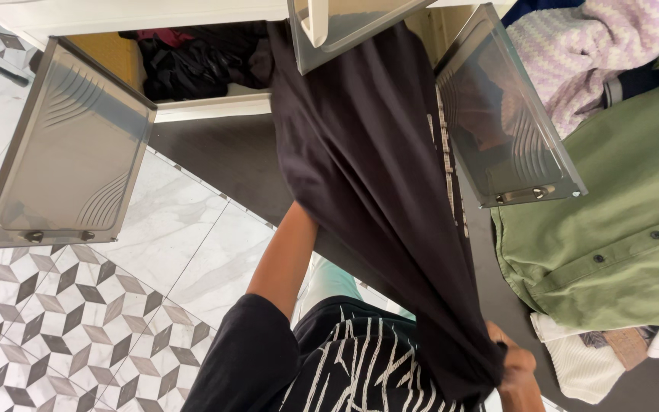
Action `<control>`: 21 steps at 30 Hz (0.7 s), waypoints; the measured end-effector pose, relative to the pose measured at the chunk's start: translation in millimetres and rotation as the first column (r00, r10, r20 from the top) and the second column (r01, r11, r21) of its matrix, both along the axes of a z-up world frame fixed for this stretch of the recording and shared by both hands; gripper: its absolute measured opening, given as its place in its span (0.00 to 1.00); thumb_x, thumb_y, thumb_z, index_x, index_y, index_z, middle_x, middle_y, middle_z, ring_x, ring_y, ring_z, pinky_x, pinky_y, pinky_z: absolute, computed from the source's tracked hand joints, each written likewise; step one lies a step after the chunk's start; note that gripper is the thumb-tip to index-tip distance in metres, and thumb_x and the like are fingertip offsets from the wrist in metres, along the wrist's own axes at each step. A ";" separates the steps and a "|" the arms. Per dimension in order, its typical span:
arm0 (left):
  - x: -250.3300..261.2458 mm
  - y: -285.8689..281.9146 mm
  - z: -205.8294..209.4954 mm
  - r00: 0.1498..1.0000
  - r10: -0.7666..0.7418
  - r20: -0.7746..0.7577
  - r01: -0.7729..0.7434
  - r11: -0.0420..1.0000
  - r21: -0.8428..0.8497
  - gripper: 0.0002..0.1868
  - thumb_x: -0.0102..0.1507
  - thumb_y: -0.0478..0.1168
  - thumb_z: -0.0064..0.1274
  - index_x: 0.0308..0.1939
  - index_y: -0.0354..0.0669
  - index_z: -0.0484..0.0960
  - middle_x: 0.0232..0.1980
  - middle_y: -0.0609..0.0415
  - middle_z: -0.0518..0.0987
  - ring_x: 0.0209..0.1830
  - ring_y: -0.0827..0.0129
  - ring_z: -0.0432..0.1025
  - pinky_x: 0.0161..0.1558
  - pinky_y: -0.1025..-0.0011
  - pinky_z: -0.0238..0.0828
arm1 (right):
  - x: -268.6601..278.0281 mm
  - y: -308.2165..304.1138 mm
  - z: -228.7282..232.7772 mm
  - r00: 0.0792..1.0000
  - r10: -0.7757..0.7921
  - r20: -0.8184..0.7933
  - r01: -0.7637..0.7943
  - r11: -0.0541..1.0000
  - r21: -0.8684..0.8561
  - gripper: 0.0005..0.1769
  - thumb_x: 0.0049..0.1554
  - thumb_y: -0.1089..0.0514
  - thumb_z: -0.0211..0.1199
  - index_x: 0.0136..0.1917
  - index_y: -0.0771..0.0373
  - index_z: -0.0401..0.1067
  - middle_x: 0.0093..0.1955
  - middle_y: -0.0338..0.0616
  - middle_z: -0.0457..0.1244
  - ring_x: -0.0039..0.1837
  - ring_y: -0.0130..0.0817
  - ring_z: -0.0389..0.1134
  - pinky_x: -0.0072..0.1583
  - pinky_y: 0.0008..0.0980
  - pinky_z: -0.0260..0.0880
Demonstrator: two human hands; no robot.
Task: The person removes various items of clothing from a cabinet and unfolds them on a surface, handling shirts and pants by hand.
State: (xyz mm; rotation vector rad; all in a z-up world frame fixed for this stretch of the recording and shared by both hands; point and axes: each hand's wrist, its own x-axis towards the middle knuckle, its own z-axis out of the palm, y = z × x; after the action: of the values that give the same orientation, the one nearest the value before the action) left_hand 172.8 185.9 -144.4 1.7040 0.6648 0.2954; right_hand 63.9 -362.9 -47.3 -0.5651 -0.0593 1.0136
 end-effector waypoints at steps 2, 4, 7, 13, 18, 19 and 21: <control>-3.8 8.2 -7.1 0.999 0.024 -0.040 -0.022 0.999 0.049 0.27 0.69 0.33 0.50 0.72 0.41 0.64 0.62 0.47 0.74 0.59 0.62 0.72 0.61 0.65 0.71 | -8.6 -20.5 8.4 1.000 0.017 -0.017 -0.018 1.000 -0.019 0.13 0.45 0.69 0.51 0.45 0.71 0.70 0.44 0.47 0.64 0.46 0.37 0.64 0.49 0.31 0.65; 0.1 16.0 -10.6 0.997 0.060 -0.053 -0.055 0.994 0.098 0.26 0.69 0.33 0.49 0.72 0.41 0.65 0.61 0.47 0.76 0.58 0.62 0.73 0.61 0.65 0.72 | -10.5 -37.3 12.0 1.000 0.011 -0.016 -0.011 0.999 -0.036 0.14 0.46 0.68 0.52 0.46 0.71 0.70 0.46 0.48 0.64 0.48 0.38 0.64 0.51 0.31 0.66; 16.3 29.1 -11.7 0.989 0.145 -0.031 -0.138 0.976 0.169 0.25 0.70 0.32 0.49 0.71 0.42 0.68 0.60 0.46 0.78 0.57 0.62 0.74 0.60 0.65 0.72 | -9.4 -70.5 19.5 0.998 -0.063 0.006 0.063 0.993 -0.104 0.15 0.47 0.67 0.53 0.48 0.71 0.70 0.50 0.49 0.64 0.52 0.39 0.65 0.54 0.32 0.67; 93.7 70.9 28.1 0.858 0.413 0.306 -0.477 0.861 0.176 0.22 0.71 0.31 0.48 0.70 0.42 0.72 0.57 0.46 0.82 0.55 0.61 0.77 0.59 0.66 0.74 | 10.5 -125.1 34.7 0.797 -0.591 0.125 0.587 0.709 -0.390 0.18 0.48 0.64 0.54 0.53 0.71 0.70 0.57 0.51 0.64 0.59 0.41 0.67 0.60 0.34 0.68; 98.0 87.5 101.0 0.532 0.751 0.391 -0.512 0.653 -0.558 0.23 0.70 0.34 0.44 0.70 0.44 0.66 0.56 0.47 0.78 0.53 0.62 0.74 0.54 0.66 0.72 | 29.3 -122.3 38.5 0.484 -0.829 0.280 0.790 0.277 -0.546 0.21 0.50 0.62 0.56 0.56 0.71 0.70 0.63 0.52 0.65 0.65 0.43 0.68 0.65 0.35 0.69; 95.0 89.0 118.6 0.513 0.821 0.250 -0.457 0.507 -0.731 0.24 0.69 0.36 0.43 0.70 0.45 0.63 0.55 0.47 0.76 0.51 0.63 0.72 0.51 0.66 0.71 | 29.8 -116.0 41.1 0.473 -0.824 0.311 0.794 0.246 -0.556 0.21 0.50 0.61 0.56 0.57 0.71 0.71 0.64 0.52 0.65 0.66 0.43 0.68 0.66 0.35 0.70; 92.3 93.7 150.5 0.444 0.870 0.215 -0.302 0.371 -0.878 0.25 0.70 0.36 0.41 0.70 0.49 0.55 0.64 0.46 0.67 0.58 0.59 0.68 0.58 0.62 0.70 | 30.6 -96.4 49.5 0.509 -0.781 0.362 0.775 0.233 -0.588 0.23 0.51 0.60 0.57 0.58 0.71 0.71 0.67 0.53 0.65 0.68 0.44 0.69 0.69 0.36 0.70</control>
State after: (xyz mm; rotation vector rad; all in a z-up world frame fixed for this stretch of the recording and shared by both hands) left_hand 265.0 279.6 6.1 0.3263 0.7335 1.0207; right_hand 94.5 -459.3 2.2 -1.1437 0.6267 -0.0571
